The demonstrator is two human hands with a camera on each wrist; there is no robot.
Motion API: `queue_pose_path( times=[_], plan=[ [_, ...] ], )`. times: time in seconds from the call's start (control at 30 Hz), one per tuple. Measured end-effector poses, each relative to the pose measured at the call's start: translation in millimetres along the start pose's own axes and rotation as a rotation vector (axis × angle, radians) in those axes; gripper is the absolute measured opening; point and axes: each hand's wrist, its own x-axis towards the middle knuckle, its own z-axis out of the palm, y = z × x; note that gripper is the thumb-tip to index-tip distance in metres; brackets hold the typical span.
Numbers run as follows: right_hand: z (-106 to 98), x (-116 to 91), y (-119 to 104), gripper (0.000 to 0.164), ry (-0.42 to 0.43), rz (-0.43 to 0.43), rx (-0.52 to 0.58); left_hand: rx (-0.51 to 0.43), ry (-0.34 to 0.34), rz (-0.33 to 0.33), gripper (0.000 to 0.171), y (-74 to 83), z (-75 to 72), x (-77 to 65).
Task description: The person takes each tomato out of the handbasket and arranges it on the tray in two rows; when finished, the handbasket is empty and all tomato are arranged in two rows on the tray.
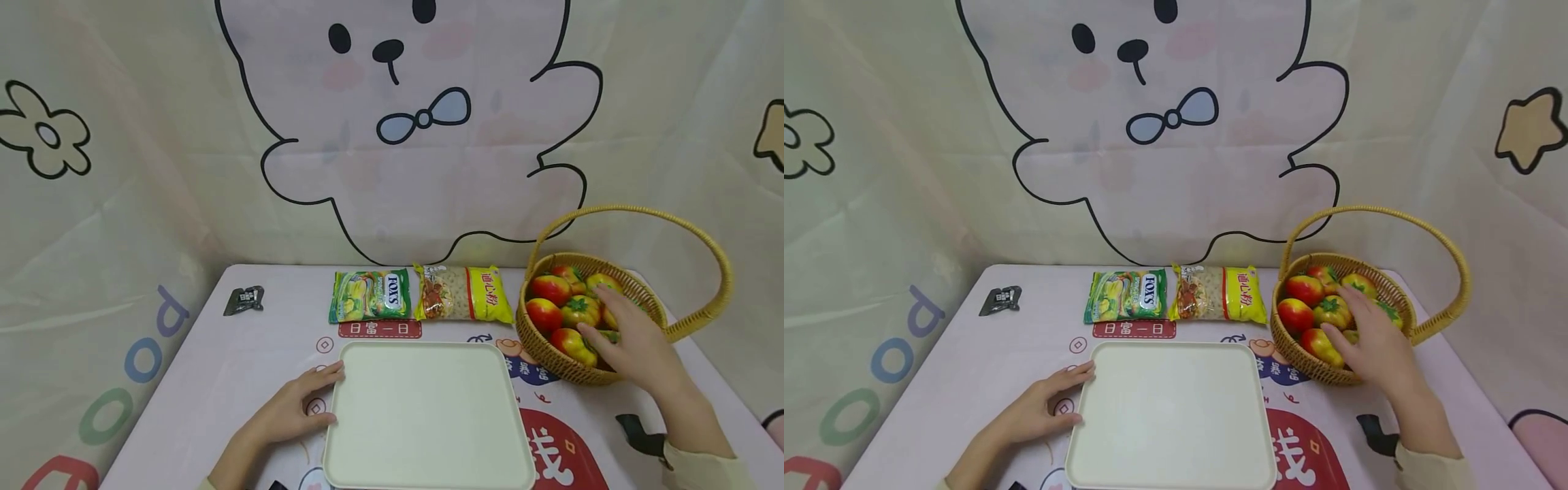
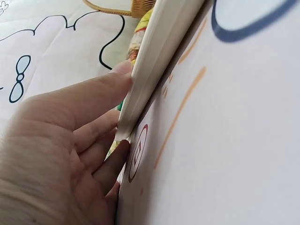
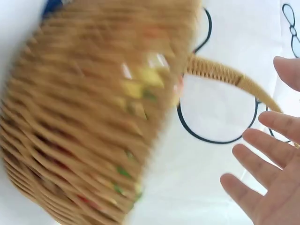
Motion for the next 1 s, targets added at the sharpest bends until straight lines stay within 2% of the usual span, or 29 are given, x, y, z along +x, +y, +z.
queue_pose_path(
  times=[0.13, 0.27, 0.47, 0.63, 0.77, 1.0],
  plan=[
    [-19.6, 25.4, 15.0, 0.072, -0.049, -0.023, 0.063, -0.009, 0.006, 0.001, 0.066, -0.7, 0.4, -0.5],
    [-31.7, 51.4, 29.0, 0.069, -0.142, -0.009, 0.09, -0.003, 0.018, 0.01, 0.066, -2.1, 0.4, -0.8],
    [-35.1, 83.8, 51.9, 0.074, -0.32, 0.063, 0.055, -0.015, 0.03, 0.016, 0.065, -3.2, 2.6, -1.1],
    [-29.9, 99.0, 72.0, 0.077, -0.454, 0.122, 0.107, -0.016, 0.04, 0.036, 0.064, -4.4, 4.4, -1.6],
    [-22.6, 104.8, 85.8, 0.075, -0.488, 0.151, 0.144, -0.019, 0.052, 0.051, 0.064, -4.0, 5.4, -2.2],
    [-9.3, 106.7, 102.2, 0.069, -0.491, 0.163, 0.163, 0.003, 0.066, 0.083, 0.064, -5.1, 5.7, -2.1]
  ],
)
